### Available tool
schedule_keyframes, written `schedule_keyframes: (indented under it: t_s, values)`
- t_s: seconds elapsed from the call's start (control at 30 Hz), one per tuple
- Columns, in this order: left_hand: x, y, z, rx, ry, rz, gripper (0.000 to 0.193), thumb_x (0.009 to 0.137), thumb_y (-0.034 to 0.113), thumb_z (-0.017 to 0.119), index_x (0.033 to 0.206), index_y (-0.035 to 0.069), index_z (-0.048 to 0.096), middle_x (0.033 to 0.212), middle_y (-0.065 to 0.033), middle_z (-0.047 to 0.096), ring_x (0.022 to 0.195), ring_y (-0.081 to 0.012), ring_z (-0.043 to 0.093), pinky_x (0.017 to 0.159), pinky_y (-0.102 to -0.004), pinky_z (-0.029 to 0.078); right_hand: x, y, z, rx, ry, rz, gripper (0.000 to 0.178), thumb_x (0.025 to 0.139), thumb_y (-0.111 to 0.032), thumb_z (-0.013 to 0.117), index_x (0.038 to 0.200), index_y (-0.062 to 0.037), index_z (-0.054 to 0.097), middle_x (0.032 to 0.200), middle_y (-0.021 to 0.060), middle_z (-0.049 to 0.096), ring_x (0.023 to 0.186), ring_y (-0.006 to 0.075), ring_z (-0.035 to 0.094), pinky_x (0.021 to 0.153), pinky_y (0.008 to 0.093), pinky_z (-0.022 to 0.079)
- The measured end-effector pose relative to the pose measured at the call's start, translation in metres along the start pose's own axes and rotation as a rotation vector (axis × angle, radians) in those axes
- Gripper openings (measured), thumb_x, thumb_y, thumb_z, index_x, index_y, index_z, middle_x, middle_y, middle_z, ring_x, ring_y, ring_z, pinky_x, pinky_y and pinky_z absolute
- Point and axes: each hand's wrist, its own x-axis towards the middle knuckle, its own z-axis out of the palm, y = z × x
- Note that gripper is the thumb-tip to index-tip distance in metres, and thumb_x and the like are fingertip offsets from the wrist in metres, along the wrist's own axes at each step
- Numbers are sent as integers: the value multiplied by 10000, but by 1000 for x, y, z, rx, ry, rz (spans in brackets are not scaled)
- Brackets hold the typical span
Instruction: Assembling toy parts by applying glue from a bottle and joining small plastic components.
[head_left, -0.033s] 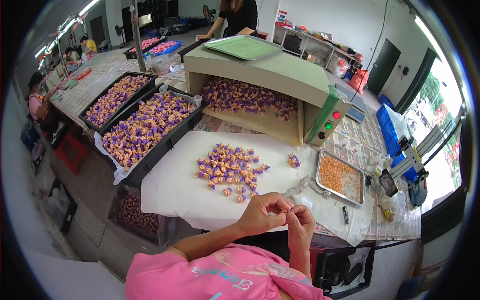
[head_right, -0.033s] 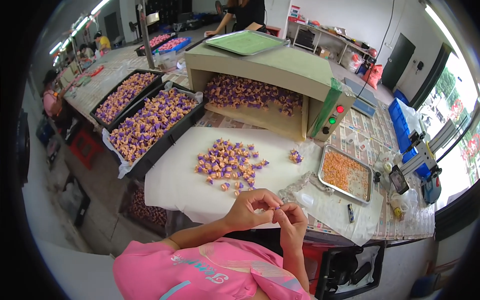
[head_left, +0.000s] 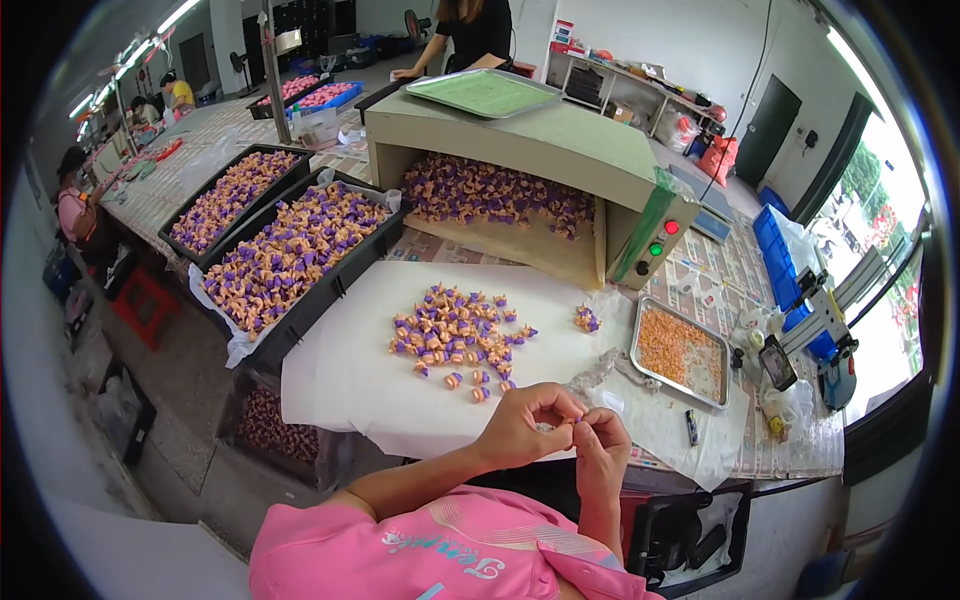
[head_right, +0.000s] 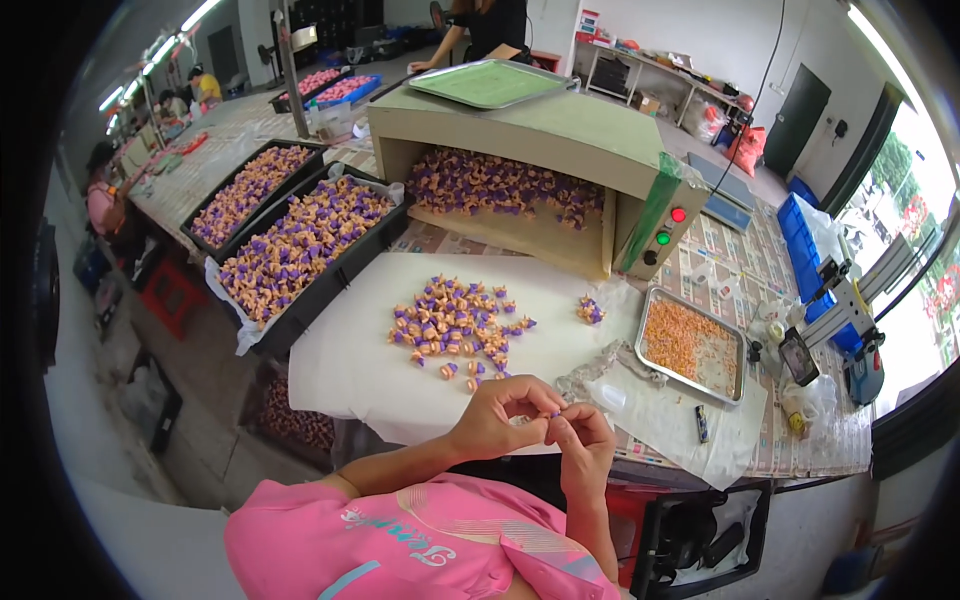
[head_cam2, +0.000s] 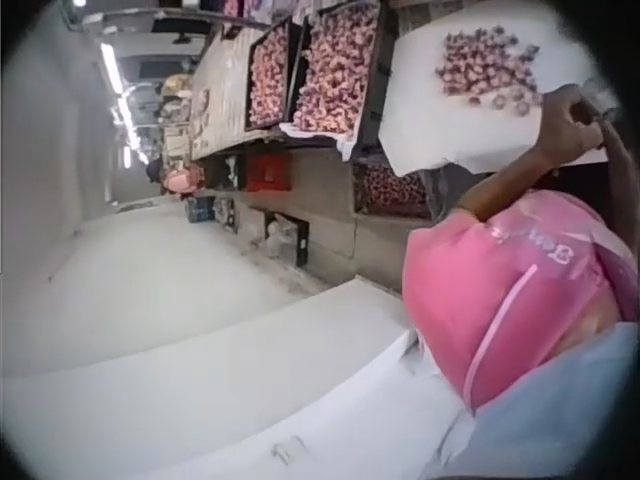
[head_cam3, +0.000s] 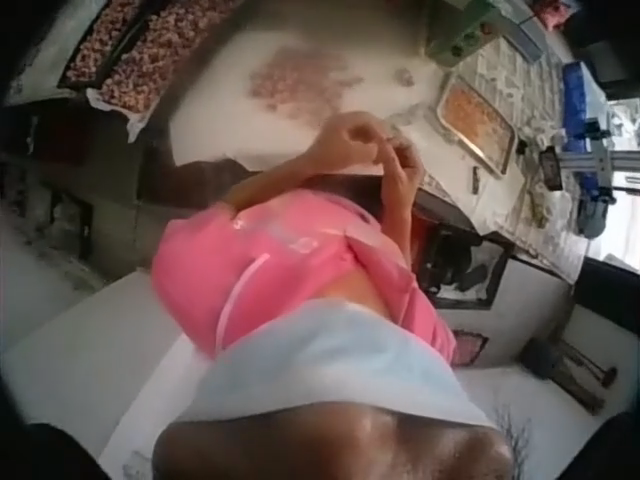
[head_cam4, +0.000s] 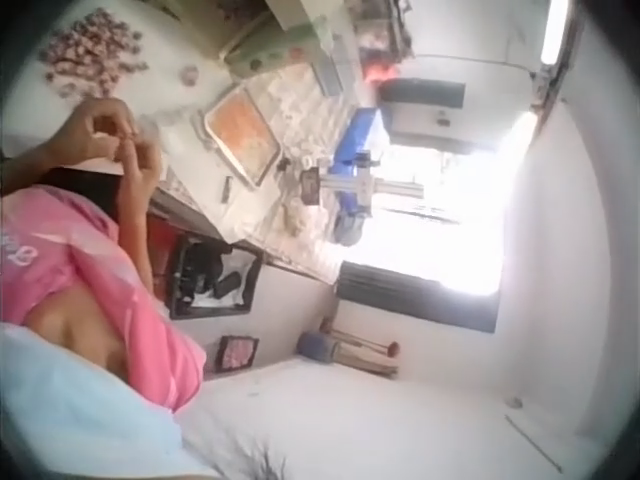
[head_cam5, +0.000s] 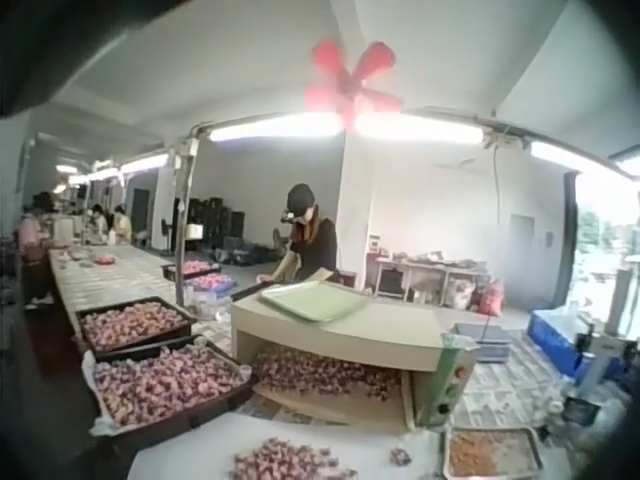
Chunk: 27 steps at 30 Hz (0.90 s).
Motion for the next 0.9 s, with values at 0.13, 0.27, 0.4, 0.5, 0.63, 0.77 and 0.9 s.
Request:
schedule_keyframes:
  t_s: [0.13,0.27,0.4,0.5,0.63,0.77,0.9]
  values:
    - [5,-17,29,48,9,7,160,797,-92,592,946,-34,592,1036,-130,613,827,-144,634,747,-267,542,-2,-1,-36,52,-38,-1,87,909,-68,612,930,-9,553,834,29,601,712,83,549,650,201,433]
    - [1,-21,51,-2,65,-50,70,817,-30,604,887,-32,602,940,-77,635,768,-97,623,678,-234,534,-9,2,-56,81,-57,9,73,915,-61,604,929,-7,556,857,36,601,720,90,557,645,213,450]
    - [-8,-22,54,-18,98,-57,71,818,-33,597,889,-37,598,937,-81,632,755,-99,620,678,-238,536,-17,5,-56,111,-69,30,64,917,-58,600,928,-10,560,857,36,601,715,89,558,642,220,464]
    - [-17,-18,44,-23,65,-95,130,820,-89,574,939,-40,589,1014,-125,609,790,-140,627,718,-273,536,-20,7,-47,117,-84,33,59,917,-53,599,937,-13,560,856,35,599,715,88,561,634,221,471]
    - [-30,-11,28,-61,45,-86,125,825,-88,567,941,-44,586,1001,-114,598,776,-144,621,716,-278,535,-27,17,-32,103,-80,46,63,917,-48,596,948,-11,556,855,37,600,709,90,566,625,217,470]
    - [-40,-1,2,-83,36,-67,131,829,-90,569,950,-42,589,992,-112,595,781,-150,623,723,-286,536,-26,21,-1,91,-87,43,71,916,-53,600,945,-8,554,849,39,604,699,92,566,618,218,475]
    - [-47,14,-24,-78,32,-15,136,830,-90,574,955,-39,591,1009,-121,601,791,-150,624,736,-293,537,-22,20,30,51,-104,19,79,913,-64,610,938,-10,558,839,41,605,686,92,563,615,221,477]
